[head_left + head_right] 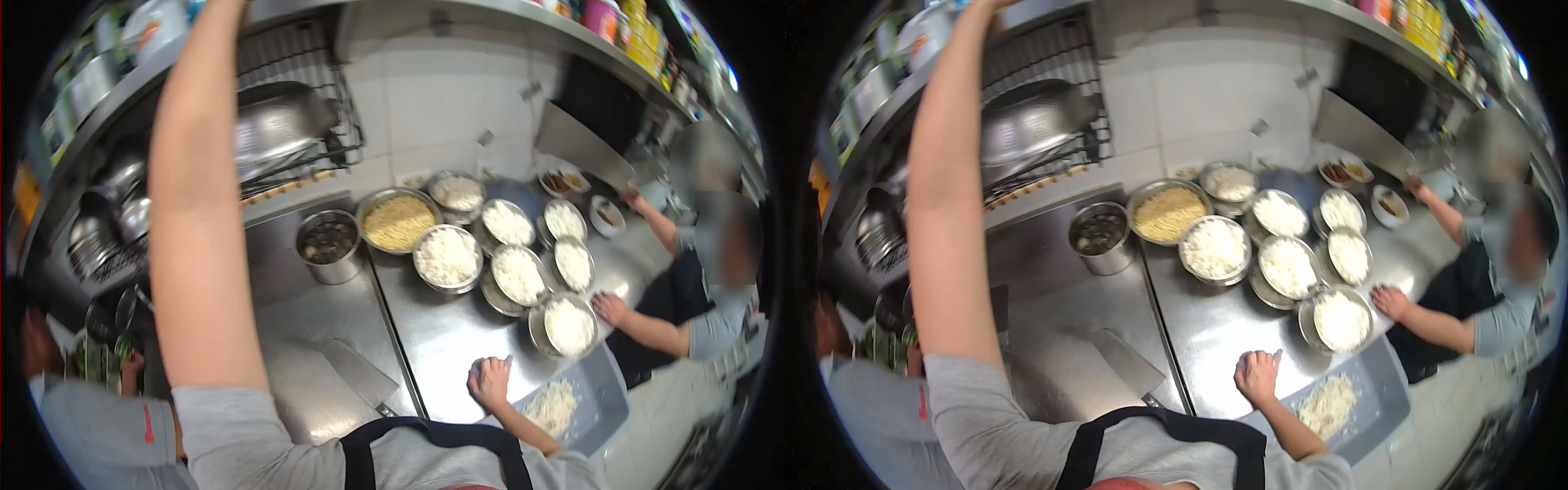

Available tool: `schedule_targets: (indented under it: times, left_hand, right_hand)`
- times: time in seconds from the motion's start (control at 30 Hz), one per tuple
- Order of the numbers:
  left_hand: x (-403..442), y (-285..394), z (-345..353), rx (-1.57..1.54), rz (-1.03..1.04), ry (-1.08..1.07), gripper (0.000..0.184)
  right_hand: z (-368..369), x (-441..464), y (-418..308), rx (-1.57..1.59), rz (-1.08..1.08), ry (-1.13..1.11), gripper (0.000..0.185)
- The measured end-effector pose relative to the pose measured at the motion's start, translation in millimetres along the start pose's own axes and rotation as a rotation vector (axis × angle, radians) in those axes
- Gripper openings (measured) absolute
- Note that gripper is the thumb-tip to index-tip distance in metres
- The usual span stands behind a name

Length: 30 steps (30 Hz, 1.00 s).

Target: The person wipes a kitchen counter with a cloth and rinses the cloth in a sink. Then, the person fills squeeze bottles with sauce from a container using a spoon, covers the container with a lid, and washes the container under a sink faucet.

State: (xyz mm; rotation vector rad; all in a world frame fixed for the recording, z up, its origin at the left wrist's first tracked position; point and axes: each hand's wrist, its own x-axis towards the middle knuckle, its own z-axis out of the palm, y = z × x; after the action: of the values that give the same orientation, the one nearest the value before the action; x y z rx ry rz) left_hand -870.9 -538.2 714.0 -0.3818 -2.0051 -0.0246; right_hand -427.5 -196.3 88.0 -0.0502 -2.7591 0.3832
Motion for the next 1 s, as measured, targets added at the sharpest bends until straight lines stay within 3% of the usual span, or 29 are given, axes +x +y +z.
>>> schedule_targets:
  times: [0.03, 0.07, 0.1, 0.13, 0.2, 0.23, 0.3, 0.37, 0.5, 0.57, 0.8, 0.83, 0.9, 0.97, 1.0]
  left_hand:
    - [-10.5, 13.2, -12.2, 0.171, -0.017, 0.057, 0.062]
    - [-0.7, 4.9, -13.8, -0.313, 0.069, -0.094, 0.049]
    - [-15.4, 25.2, -34.2, -0.208, -0.047, 0.01, 0.039]
    - [-41.2, 70.4, -79.0, -0.046, 0.018, -0.087, 0.041]
    - [-46.7, 77.7, -74.8, -0.428, -0.15, 0.065, 0.033]
    - [-42.2, 75.7, -73.6, -0.483, -0.198, 0.088, 0.03]
    - [-45.8, 74.7, -71.5, -0.373, -0.101, 0.225, 0.026]
    - [-44.0, 74.3, -69.1, -0.357, -0.137, 0.197, 0.026]
    - [-42.5, 66.0, -65.3, -0.666, -0.039, 0.185, 0.026]
    - [-37.5, 57.8, -64.6, -0.877, -0.156, 0.126, 0.022]
    - [-54.7, 80.2, -100.2, -0.685, -0.494, -0.237, 0.041]
    - [-34.5, 48.4, -79.7, -0.635, -0.323, -0.226, 0.042]
    - [-51.5, 54.1, -87.3, -0.639, -0.279, -0.123, 0.048]
    - [-58.8, 62.3, -93.7, -0.928, -0.396, -0.021, 0.022]
    - [-64.2, 66.8, -101.7, -0.916, -0.418, -0.038, 0.028]
  right_hand:
    - [-2.4, 1.2, 0.2, -0.006, 0.006, -0.025, 0.028]
    - [-2.1, 1.9, 1.3, -0.014, 0.006, -0.021, 0.028]
    - [-2.3, 1.8, 2.2, -0.021, 0.005, -0.017, 0.028]
    - [-4.3, 2.1, 1.7, -0.008, 0.005, -0.017, 0.029]
    - [-5.9, 3.2, 2.4, 0.019, 0.002, -0.017, 0.031]
    - [-6.2, 4.2, 2.8, 0.032, 0.008, -0.02, 0.032]
    - [-5.3, 4.0, 4.9, 0.012, 0.012, -0.029, 0.032]
    - [-6.9, 3.5, 3.5, 0.019, 0.03, -0.019, 0.028]
    - [-12.4, 5.3, 2.4, 0.031, 0.029, -0.025, 0.025]
    - [-8.7, 6.7, 5.4, 0.039, 0.027, -0.016, 0.025]
    - [-2.3, 2.7, 6.0, 0.101, 0.021, -0.001, 0.025]
    - [-2.9, 2.0, 6.2, 0.082, 0.017, 0.006, 0.025]
    - [-1.9, 2.7, 8.2, 0.075, 0.011, -0.002, 0.025]
    - [-4.6, 2.0, 5.3, 0.063, 0.007, 0.005, 0.026]
    - [-4.4, 2.0, 4.9, 0.06, 0.006, 0.002, 0.025]
